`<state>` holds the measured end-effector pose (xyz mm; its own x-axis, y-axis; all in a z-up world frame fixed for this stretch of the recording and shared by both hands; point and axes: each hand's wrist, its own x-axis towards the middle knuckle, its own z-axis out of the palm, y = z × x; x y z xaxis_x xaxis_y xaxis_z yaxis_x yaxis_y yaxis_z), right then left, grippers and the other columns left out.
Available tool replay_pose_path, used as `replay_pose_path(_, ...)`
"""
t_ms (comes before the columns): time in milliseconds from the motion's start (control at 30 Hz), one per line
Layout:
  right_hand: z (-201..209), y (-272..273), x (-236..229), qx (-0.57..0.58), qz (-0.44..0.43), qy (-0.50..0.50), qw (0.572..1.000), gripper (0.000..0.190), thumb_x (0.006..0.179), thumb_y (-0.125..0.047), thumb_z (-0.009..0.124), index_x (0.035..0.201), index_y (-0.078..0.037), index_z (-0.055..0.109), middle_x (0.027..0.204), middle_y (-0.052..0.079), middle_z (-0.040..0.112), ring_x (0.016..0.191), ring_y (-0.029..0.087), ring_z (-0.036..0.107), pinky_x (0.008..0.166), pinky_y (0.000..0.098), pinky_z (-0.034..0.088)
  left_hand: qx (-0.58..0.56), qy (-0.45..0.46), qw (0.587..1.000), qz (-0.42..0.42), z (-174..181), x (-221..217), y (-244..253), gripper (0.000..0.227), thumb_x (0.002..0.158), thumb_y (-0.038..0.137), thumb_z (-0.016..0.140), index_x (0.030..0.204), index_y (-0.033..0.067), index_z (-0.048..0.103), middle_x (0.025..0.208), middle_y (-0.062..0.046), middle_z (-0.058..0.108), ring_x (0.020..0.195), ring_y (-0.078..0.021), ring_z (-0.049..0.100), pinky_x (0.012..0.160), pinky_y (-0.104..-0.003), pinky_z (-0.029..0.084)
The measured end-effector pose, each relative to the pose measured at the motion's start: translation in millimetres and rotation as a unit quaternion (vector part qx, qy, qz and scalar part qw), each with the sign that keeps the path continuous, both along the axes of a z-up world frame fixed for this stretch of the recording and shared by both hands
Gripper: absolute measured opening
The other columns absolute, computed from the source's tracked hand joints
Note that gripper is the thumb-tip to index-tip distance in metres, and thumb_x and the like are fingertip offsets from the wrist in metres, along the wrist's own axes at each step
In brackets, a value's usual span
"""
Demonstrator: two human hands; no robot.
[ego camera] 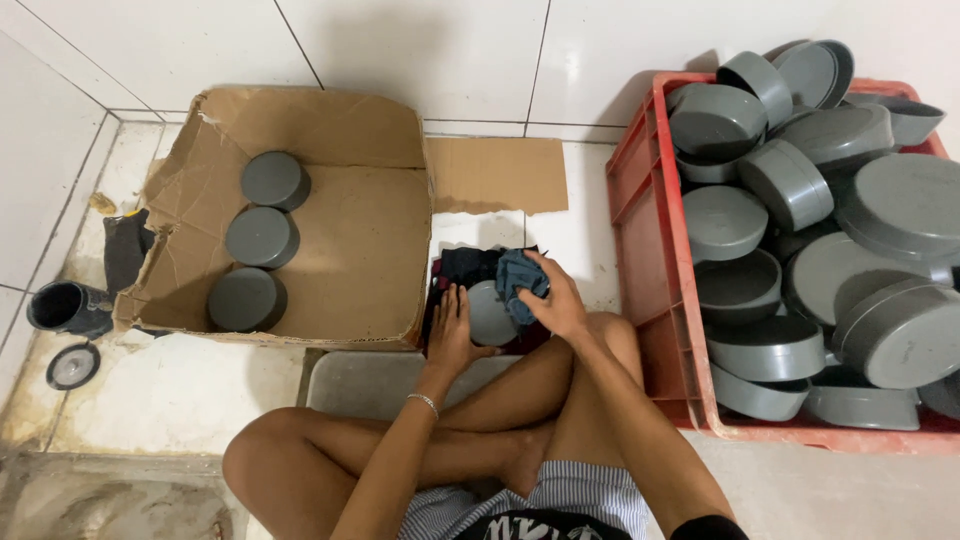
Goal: The person is sitting on the floor, picking up grey plastic caps from a red crate, wiping them with a cloth, and placing them into a cardboard box.
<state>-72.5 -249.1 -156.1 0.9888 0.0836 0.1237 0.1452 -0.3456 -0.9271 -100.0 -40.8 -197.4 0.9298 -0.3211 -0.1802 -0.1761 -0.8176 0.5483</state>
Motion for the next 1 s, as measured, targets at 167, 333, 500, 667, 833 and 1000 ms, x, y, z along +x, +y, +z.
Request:
replay_pose_path(167, -36.2, 18.9, -3.5, -0.149, 0.028, 0.007, 0.988, 0.055, 0.084, -0.006, 0.070, 0.136, -0.011, 0.055, 0.122, 0.019, 0.060, 0.115, 0.039, 0.057, 0.094, 0.0512, 0.051, -0.035, 0.005, 0.999, 0.036, -21.7, -4.1, 5.9, 0.132, 0.060, 0.051, 0.088, 0.156, 0.0015, 0.013, 0.158, -0.030, 0.018, 0.147, -0.0470, 0.018, 0.117, -0.060, 0.024)
replay_pose_path(333, -59.8, 46.0, -16.6, -0.165, 0.056, -0.011, 0.985, 0.054, 0.082, -0.012, 0.074, 0.133, -0.018, 0.058, 0.120, 0.013, 0.065, 0.108, 0.034, 0.061, 0.090, 0.0453, 0.053, -0.042, -0.003, 0.998, 0.048, -40.5, 2.5, 6.0, 0.131, 0.055, 0.052, 0.089, 0.155, 0.0022, 0.020, 0.156, -0.030, 0.022, 0.145, -0.0478, 0.020, 0.115, -0.059, 0.029)
replay_pose_path(500, -45.4, 43.1, -44.3, -0.250, 0.072, 0.071, 0.963, 0.044, 0.079, -0.021, 0.077, 0.120, -0.020, 0.065, 0.111, 0.012, 0.067, 0.103, 0.033, 0.063, 0.084, 0.0461, 0.056, 0.009, -0.040, 0.999, 0.035, -80.8, 5.6, 11.8, 0.116, 0.068, 0.025, 0.085, 0.159, 0.0089, 0.015, 0.155, -0.029, 0.024, 0.144, -0.0478, 0.022, 0.107, -0.058, 0.041)
replay_pose_path(667, -38.9, 18.8, -29.3, -0.324, 0.018, 0.101, 0.940, 0.046, 0.077, -0.023, 0.076, 0.122, -0.022, 0.064, 0.123, 0.013, 0.062, 0.111, 0.036, 0.061, 0.086, 0.0514, 0.056, -0.011, 0.012, 0.999, 0.048, -28.9, 0.4, 12.8, 0.129, 0.061, 0.050, 0.087, 0.160, 0.0188, 0.010, 0.159, -0.025, 0.020, 0.147, -0.0451, 0.016, 0.110, -0.062, 0.036)
replay_pose_path(833, -37.3, 30.1, -15.2, -0.318, -0.017, 0.070, 0.945, 0.050, 0.081, -0.020, 0.072, 0.129, -0.022, 0.061, 0.131, 0.010, 0.060, 0.115, 0.035, 0.058, 0.089, 0.0499, 0.056, -0.007, 0.030, 0.999, 0.041, -29.7, 0.2, 13.8, 0.132, 0.060, 0.064, 0.083, 0.160, 0.0193, 0.010, 0.159, -0.025, 0.018, 0.148, -0.0445, 0.014, 0.116, -0.060, 0.028)
replay_pose_path(1000, -27.3, 55.4, -34.1, -0.234, 0.052, -0.023, 0.971, 0.042, 0.083, -0.017, 0.073, 0.124, -0.017, 0.068, 0.126, 0.015, 0.065, 0.107, 0.036, 0.063, 0.086, 0.0437, 0.055, 0.000, -0.022, 0.999, 0.041, -48.3, 0.5, 13.6, 0.120, 0.065, 0.039, 0.085, 0.160, 0.0176, 0.013, 0.157, -0.026, 0.023, 0.145, -0.0473, 0.018, 0.112, -0.061, 0.033)
